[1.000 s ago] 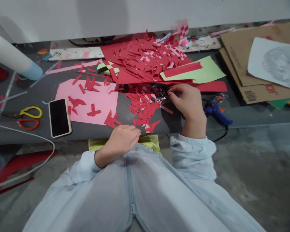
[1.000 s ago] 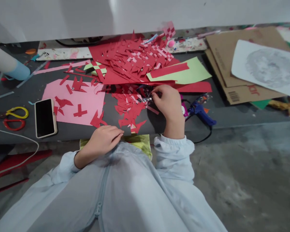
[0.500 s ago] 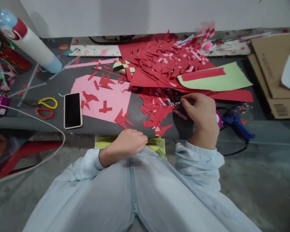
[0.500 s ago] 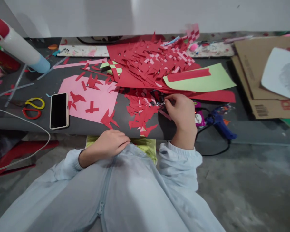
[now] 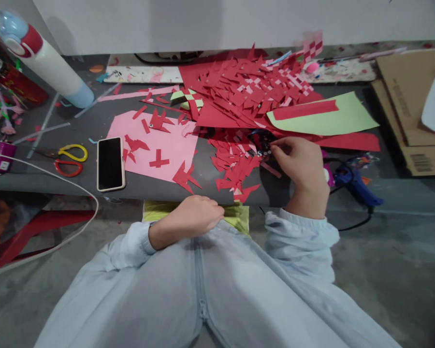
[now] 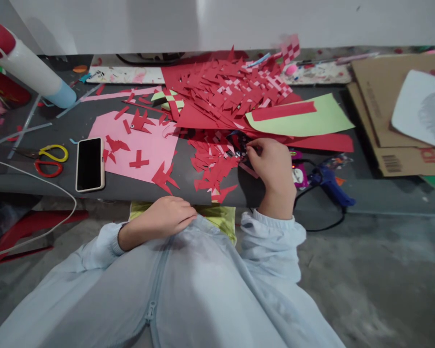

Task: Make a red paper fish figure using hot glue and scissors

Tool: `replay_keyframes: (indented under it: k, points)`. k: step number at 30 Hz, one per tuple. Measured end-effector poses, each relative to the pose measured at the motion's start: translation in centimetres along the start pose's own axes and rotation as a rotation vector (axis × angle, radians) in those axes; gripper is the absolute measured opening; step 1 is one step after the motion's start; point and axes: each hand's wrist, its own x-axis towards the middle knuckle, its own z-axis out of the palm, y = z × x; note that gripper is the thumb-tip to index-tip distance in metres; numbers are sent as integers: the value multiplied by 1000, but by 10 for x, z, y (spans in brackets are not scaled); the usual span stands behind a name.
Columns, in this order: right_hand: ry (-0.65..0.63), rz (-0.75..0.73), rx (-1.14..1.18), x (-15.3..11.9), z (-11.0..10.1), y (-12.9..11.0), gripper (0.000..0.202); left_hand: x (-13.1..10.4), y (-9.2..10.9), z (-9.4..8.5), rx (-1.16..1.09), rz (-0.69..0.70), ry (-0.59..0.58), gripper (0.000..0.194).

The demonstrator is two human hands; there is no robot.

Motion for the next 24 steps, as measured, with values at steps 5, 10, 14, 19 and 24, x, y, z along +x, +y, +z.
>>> replay_keyframes:
  k: [5, 10, 14, 19, 24]
  points:
    - [-12, -10, 7, 2, -3, 1, 25, 0, 0, -3, 10, 6, 0, 31]
    - [-10, -12, 3, 5, -6, 2, 26, 0, -2, 0, -4, 28, 48, 30]
    - [-42, -19, 1, 9, -9, 0, 31, 2, -3, 2, -9, 40, 47, 30]
    - [-42, -17, -3, 17, -11, -2, 39, 7, -2, 3, 22, 43, 20, 29]
    - [-43, -26, 8, 26, -13, -2, 40, 8, -2, 3, 36, 22, -18, 28]
